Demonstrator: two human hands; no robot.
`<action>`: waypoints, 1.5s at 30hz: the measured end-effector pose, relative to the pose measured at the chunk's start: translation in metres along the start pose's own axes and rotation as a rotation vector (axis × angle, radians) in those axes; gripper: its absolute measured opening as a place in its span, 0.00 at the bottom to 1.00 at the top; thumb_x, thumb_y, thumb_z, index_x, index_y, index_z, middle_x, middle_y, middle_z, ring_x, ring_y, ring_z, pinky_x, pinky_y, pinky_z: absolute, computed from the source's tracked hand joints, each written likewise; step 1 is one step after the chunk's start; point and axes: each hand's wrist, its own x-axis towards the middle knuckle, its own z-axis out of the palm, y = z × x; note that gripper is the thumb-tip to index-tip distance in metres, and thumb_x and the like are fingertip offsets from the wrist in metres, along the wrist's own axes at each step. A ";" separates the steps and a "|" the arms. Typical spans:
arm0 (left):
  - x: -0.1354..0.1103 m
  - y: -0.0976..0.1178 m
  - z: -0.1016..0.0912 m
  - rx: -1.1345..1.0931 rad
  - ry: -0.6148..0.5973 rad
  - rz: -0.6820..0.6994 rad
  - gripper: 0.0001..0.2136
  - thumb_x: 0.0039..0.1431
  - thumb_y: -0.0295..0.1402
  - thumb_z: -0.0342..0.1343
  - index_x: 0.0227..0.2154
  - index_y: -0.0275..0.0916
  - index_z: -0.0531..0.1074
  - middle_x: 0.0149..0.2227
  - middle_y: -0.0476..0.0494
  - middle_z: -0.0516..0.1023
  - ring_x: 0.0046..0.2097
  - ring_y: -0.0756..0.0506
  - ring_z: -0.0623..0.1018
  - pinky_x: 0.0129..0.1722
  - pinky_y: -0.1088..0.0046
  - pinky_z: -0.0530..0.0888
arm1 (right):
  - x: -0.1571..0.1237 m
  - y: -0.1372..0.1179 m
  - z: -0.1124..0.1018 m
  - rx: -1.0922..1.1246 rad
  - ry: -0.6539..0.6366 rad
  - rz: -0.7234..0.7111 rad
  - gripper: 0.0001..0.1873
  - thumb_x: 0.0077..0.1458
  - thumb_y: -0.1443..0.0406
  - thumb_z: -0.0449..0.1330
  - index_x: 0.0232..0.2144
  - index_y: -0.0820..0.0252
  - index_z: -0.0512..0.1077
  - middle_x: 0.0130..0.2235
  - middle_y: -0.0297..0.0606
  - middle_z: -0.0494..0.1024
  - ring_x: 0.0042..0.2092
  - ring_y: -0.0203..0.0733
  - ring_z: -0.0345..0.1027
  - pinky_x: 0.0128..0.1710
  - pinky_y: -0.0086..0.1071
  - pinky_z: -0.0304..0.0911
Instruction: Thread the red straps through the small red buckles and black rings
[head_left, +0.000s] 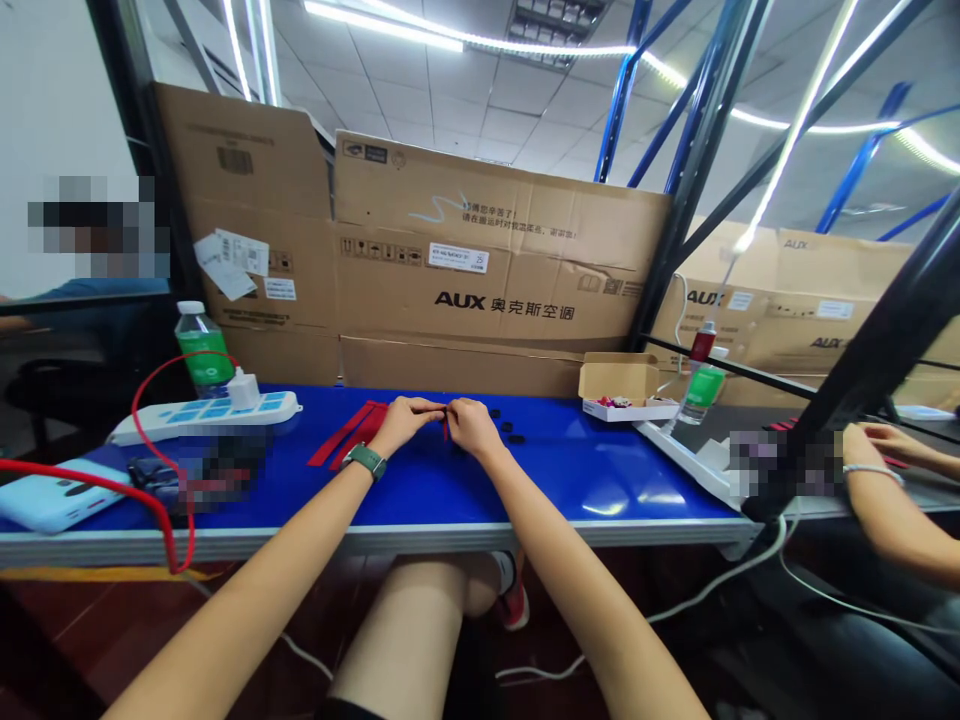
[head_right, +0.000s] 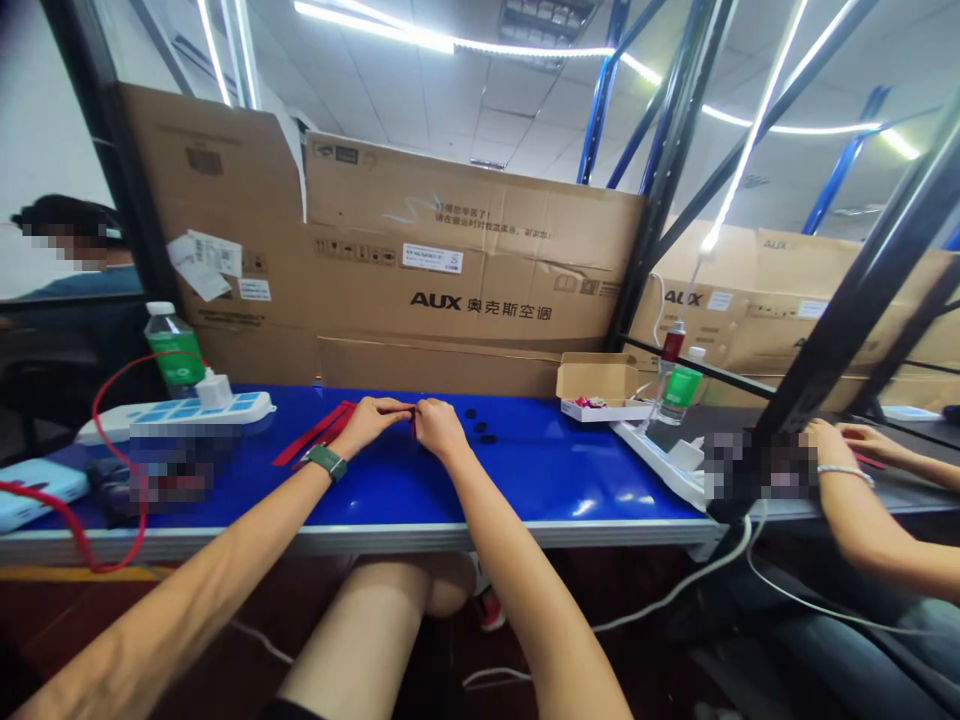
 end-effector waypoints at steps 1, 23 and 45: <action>0.000 0.000 0.000 -0.013 0.016 -0.002 0.17 0.45 0.44 0.70 0.34 0.37 0.83 0.39 0.37 0.84 0.43 0.36 0.82 0.49 0.58 0.76 | 0.000 0.001 0.001 0.079 0.022 0.018 0.09 0.60 0.70 0.56 0.32 0.60 0.77 0.35 0.43 0.82 0.36 0.43 0.74 0.40 0.31 0.64; 0.000 0.013 0.005 0.177 0.149 0.214 0.08 0.64 0.38 0.52 0.37 0.39 0.71 0.37 0.44 0.77 0.41 0.45 0.77 0.43 0.70 0.73 | 0.002 -0.007 0.005 1.297 -0.023 0.465 0.27 0.39 0.53 0.74 0.39 0.59 0.73 0.33 0.36 0.81 0.32 0.39 0.75 0.34 0.31 0.69; -0.001 -0.001 0.016 -0.347 0.019 -0.186 0.25 0.43 0.46 0.72 0.41 0.35 0.77 0.44 0.36 0.83 0.45 0.39 0.81 0.48 0.62 0.77 | 0.005 0.000 0.009 1.289 0.198 0.480 0.26 0.39 0.57 0.73 0.41 0.54 0.71 0.41 0.38 0.82 0.41 0.43 0.77 0.38 0.33 0.70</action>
